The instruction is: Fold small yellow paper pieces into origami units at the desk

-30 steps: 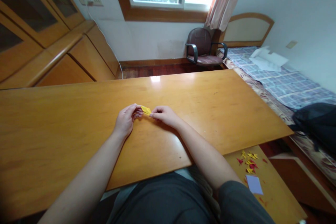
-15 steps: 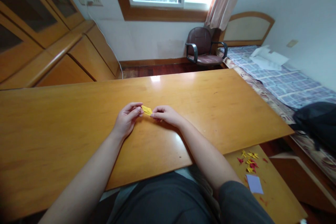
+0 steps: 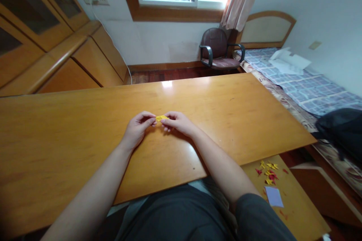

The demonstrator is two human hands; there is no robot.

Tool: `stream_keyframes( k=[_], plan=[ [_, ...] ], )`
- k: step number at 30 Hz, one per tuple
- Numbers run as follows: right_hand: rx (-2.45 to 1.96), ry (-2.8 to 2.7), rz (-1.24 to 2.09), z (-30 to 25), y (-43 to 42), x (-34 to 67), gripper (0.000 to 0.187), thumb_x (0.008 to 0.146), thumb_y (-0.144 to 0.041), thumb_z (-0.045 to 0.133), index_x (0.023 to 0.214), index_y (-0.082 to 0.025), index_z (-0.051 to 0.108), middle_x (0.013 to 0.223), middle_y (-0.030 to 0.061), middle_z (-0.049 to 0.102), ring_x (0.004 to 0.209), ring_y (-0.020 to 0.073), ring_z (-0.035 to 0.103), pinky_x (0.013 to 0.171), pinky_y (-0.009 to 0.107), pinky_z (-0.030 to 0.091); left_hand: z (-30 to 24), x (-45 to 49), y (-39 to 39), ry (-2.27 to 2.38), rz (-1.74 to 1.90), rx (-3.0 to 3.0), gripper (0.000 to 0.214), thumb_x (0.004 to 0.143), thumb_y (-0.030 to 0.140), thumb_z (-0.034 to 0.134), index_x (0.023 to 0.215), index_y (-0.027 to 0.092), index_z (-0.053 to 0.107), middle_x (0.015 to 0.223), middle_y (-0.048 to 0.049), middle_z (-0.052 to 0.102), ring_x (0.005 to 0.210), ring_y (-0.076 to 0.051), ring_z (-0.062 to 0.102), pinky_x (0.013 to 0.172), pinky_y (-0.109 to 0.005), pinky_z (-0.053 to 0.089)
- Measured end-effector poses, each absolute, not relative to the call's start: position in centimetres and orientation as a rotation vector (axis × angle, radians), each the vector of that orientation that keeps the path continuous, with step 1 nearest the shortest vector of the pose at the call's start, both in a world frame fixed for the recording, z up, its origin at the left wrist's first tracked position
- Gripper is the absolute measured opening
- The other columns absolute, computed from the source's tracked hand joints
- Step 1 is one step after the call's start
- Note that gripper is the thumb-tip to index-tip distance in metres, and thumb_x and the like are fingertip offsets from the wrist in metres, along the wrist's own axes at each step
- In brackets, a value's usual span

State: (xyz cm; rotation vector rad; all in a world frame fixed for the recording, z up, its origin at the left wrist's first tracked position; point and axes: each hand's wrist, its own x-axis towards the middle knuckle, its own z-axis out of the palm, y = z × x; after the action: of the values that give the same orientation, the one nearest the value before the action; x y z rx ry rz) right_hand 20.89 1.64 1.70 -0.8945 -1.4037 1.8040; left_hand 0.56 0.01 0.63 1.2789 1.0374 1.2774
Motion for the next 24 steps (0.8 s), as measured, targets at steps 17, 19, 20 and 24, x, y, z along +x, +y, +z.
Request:
stream_keyframes(
  k=[17, 19, 20, 24],
  plan=[
    [-0.905, -1.354, 1.761, 1.56, 1.52, 20.09, 0.039, 0.078, -0.052, 0.073, 0.077, -0.014, 0.065, 0.069, 0.0002, 0.065, 0.057, 0.0084, 0.056, 0.058, 0.022, 0.044, 1.28, 0.85, -0.6, 1.093, 1.245, 1.386, 0.025, 0.074, 0.039, 0.08, 0.087, 0.019, 0.072, 0.084, -0.0024, 0.07, 0.076, -0.016, 0.066, 0.075, -0.029, 0.054],
    [-0.902, -1.376, 1.754, 1.61, 1.51, 20.11, 0.039, 0.079, -0.052, 0.072, 0.077, -0.015, 0.064, 0.069, 0.0001, 0.065, 0.057, 0.0087, 0.056, 0.058, 0.022, 0.044, 1.35, 0.87, -0.61, 1.082, 1.254, 1.401, 0.023, 0.075, 0.038, 0.079, 0.087, 0.019, 0.072, 0.084, -0.0022, 0.07, 0.075, -0.016, 0.065, 0.075, -0.029, 0.054],
    [-0.903, -1.387, 1.746, 1.67, 1.5, 20.13, 0.038, 0.079, -0.052, 0.072, 0.077, -0.015, 0.064, 0.068, 0.0, 0.065, 0.058, 0.0088, 0.056, 0.058, 0.022, 0.044, 1.37, 0.87, -0.61, 1.073, 1.259, 1.414, 0.022, 0.076, 0.038, 0.079, 0.086, 0.019, 0.072, 0.083, -0.0021, 0.069, 0.075, -0.016, 0.065, 0.075, -0.029, 0.053],
    [-0.927, -1.432, 1.698, 2.05, 1.42, 20.17, 0.038, 0.079, -0.053, 0.071, 0.076, -0.016, 0.063, 0.067, -0.0002, 0.064, 0.058, 0.0097, 0.056, 0.058, 0.023, 0.043, 1.35, 0.84, -0.62, 1.057, 1.275, 1.46, 0.019, 0.077, 0.036, 0.078, 0.085, 0.02, 0.073, 0.082, -0.0024, 0.069, 0.076, -0.016, 0.065, 0.075, -0.028, 0.053]
  ],
)
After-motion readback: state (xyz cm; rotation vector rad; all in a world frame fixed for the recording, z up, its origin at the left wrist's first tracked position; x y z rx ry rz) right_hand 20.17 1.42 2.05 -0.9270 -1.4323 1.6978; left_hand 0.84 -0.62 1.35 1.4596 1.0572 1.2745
